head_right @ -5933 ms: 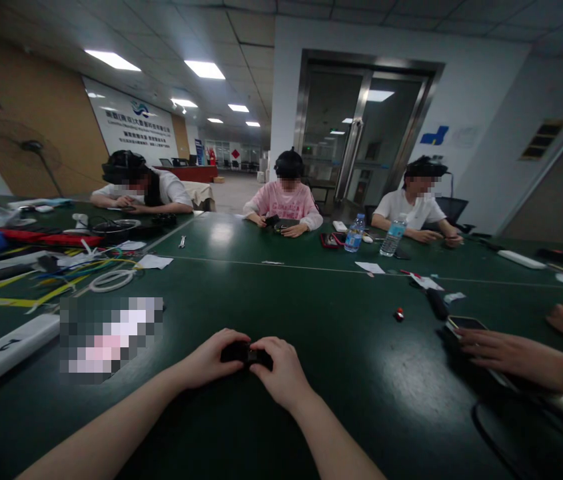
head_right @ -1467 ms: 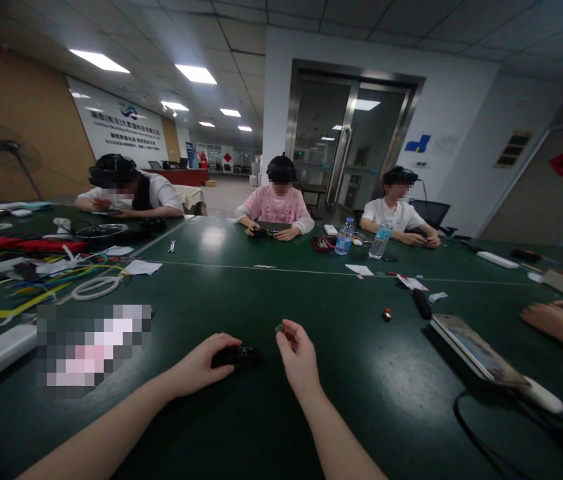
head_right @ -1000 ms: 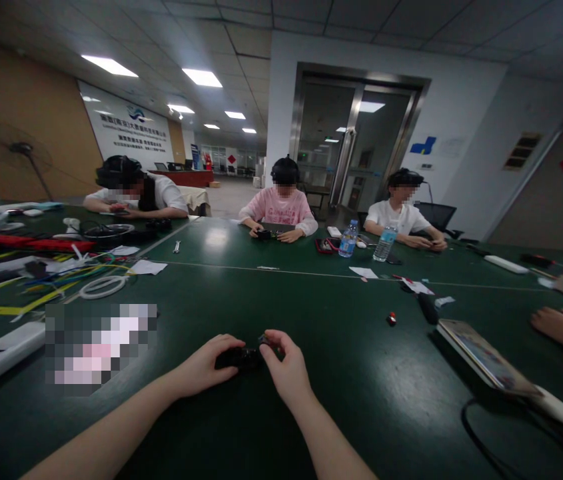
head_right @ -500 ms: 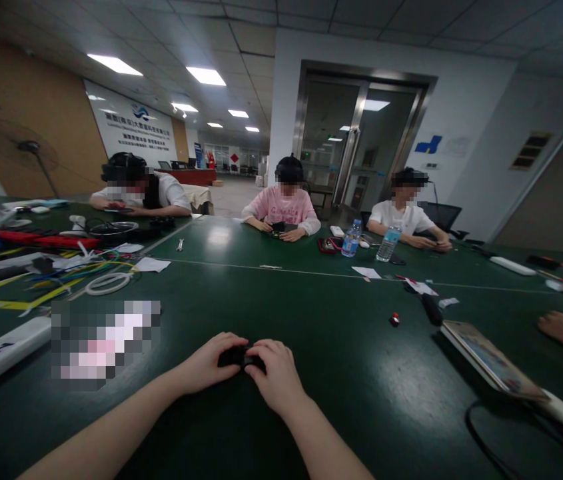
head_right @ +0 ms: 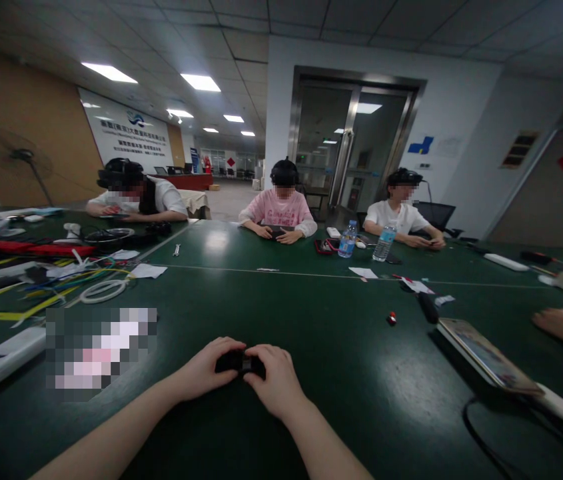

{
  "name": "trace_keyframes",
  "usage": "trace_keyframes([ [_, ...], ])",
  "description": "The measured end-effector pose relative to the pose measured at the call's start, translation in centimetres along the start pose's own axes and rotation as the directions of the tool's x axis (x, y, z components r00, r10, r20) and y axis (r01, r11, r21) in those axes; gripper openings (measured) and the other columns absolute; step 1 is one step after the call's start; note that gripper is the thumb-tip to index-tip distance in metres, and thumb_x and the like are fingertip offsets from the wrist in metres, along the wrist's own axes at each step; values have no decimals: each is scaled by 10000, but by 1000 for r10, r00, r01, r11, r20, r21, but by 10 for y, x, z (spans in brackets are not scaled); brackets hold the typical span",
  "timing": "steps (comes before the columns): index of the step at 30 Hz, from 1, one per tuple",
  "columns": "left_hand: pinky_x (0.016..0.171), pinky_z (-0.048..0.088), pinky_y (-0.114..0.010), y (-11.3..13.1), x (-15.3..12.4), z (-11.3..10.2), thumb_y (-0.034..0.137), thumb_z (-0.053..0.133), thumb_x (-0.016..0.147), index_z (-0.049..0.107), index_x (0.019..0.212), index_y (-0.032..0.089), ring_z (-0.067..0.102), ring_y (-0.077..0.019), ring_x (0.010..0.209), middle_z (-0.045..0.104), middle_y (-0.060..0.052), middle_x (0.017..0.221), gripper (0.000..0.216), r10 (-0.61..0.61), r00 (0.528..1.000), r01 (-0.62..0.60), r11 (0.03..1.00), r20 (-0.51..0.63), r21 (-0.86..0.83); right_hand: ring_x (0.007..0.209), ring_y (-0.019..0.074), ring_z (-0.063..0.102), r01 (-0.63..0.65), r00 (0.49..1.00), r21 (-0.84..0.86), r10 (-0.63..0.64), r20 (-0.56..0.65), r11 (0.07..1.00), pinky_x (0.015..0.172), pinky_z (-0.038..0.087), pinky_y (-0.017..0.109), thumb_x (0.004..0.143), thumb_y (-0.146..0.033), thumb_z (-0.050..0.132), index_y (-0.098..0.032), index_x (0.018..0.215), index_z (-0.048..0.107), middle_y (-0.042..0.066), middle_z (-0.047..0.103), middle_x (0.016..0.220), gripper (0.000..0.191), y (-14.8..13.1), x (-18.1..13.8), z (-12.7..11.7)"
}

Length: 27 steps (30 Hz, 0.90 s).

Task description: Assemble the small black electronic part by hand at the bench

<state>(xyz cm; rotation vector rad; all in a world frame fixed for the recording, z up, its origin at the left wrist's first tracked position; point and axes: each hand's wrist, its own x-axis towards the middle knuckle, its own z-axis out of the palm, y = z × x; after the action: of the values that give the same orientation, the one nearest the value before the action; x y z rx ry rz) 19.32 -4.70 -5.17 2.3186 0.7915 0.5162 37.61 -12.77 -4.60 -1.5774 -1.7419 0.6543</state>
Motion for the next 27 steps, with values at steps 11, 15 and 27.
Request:
trace_keyframes([
  [11, 947, 384, -380, -3, -1, -1, 290, 620, 754, 464, 1236, 256, 489, -237, 1077, 554, -55, 1168, 508, -35, 999, 35, 999, 29, -8, 1072, 237, 534, -83, 996, 87, 84, -4, 993, 921, 403, 398, 723, -229, 606, -327, 1022, 611, -21, 623, 1060, 315, 5, 0, -1],
  [15, 918, 400, -380, -2, -1, -2, 311, 611, 762, 508, 1180, 258, 481, -245, 1075, 523, -56, 1185, 433, -43, 998, 44, 999, 53, -3, 1036, 214, 552, -94, 996, 125, 94, 7, 988, 898, 423, 371, 740, -231, 586, -314, 1003, 610, -24, 621, 1042, 276, 2, -1, -3],
  [27, 898, 408, -357, 5, -5, -5, 342, 577, 796, 490, 1143, 266, 513, -225, 1049, 564, -31, 1116, 366, -76, 995, 83, 989, 64, -121, 1017, 199, 565, -94, 996, 218, 89, 30, 971, 898, 427, 355, 743, -231, 597, -294, 1022, 596, -21, 625, 1031, 286, 1, 0, -6],
])
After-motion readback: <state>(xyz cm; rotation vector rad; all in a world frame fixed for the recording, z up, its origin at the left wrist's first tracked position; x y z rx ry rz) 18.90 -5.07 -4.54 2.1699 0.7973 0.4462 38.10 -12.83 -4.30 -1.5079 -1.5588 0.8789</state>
